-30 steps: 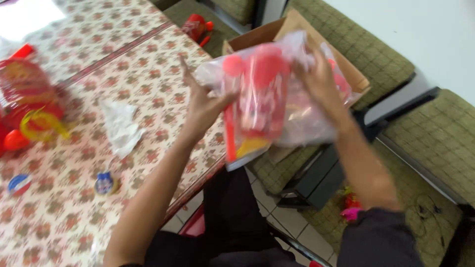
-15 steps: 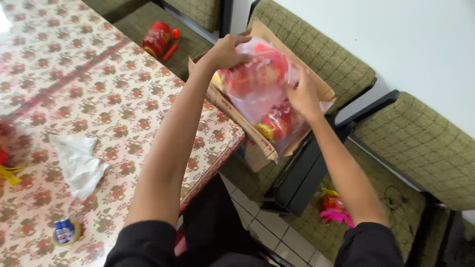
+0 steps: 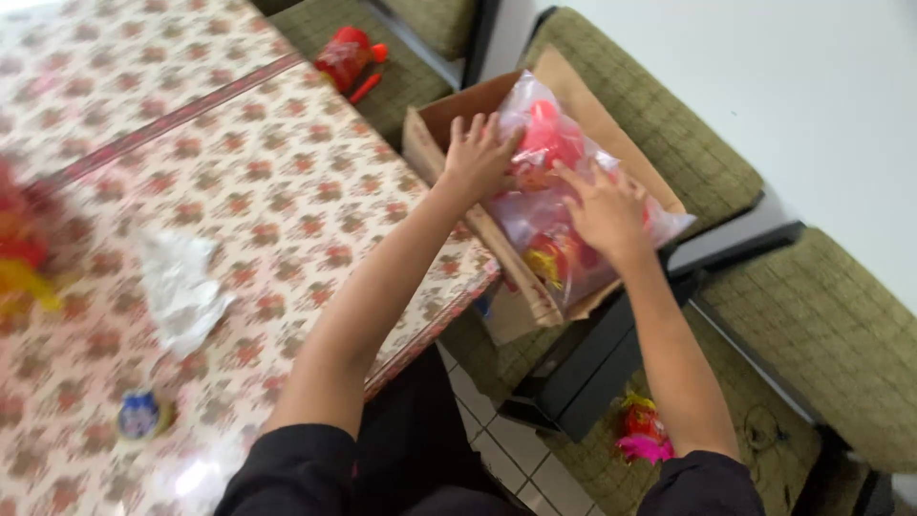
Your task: The person wipes a lantern with a tissue, puts it into a plastic bag, and later inserts batteries and a handle into another lantern.
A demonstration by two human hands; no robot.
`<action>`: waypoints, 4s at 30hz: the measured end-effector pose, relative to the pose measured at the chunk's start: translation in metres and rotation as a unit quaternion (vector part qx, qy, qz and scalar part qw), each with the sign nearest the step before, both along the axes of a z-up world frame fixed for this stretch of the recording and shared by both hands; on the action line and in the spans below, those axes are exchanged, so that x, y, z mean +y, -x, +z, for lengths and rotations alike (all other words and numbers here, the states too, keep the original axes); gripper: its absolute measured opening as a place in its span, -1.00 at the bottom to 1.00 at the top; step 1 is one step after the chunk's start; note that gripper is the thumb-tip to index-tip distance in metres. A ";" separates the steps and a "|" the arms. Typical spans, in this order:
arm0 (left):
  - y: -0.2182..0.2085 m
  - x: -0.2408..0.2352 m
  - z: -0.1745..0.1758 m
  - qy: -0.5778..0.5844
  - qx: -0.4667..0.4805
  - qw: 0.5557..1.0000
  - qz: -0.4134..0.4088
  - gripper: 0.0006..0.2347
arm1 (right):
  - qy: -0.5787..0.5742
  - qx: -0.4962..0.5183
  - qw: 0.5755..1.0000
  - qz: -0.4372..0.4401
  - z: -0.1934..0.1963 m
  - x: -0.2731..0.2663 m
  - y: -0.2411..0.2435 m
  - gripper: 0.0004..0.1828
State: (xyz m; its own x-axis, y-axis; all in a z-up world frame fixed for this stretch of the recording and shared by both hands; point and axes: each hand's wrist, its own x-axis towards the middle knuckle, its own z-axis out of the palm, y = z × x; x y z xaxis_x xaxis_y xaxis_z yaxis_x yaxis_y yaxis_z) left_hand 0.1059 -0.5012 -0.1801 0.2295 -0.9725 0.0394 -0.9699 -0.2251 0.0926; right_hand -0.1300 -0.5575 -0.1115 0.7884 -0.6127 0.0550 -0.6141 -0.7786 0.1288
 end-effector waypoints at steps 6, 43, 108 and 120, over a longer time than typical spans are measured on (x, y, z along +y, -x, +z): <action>-0.041 0.109 0.051 0.012 0.004 1.000 -0.016 -0.32 | -0.025 -0.120 0.992 0.032 0.052 0.063 -0.027 -0.39; -0.099 0.615 0.035 0.533 0.015 0.762 0.368 -0.65 | -0.721 -0.228 0.541 0.368 0.125 0.438 -0.308 -0.11; -0.017 0.630 0.020 0.259 -0.008 0.940 0.224 -0.73 | -0.104 -0.221 0.708 0.662 -0.080 0.425 -0.255 -0.41; -0.021 0.639 0.028 0.353 -0.155 0.900 0.200 -0.82 | -0.282 -0.249 0.708 0.598 -0.090 0.427 -0.257 -0.47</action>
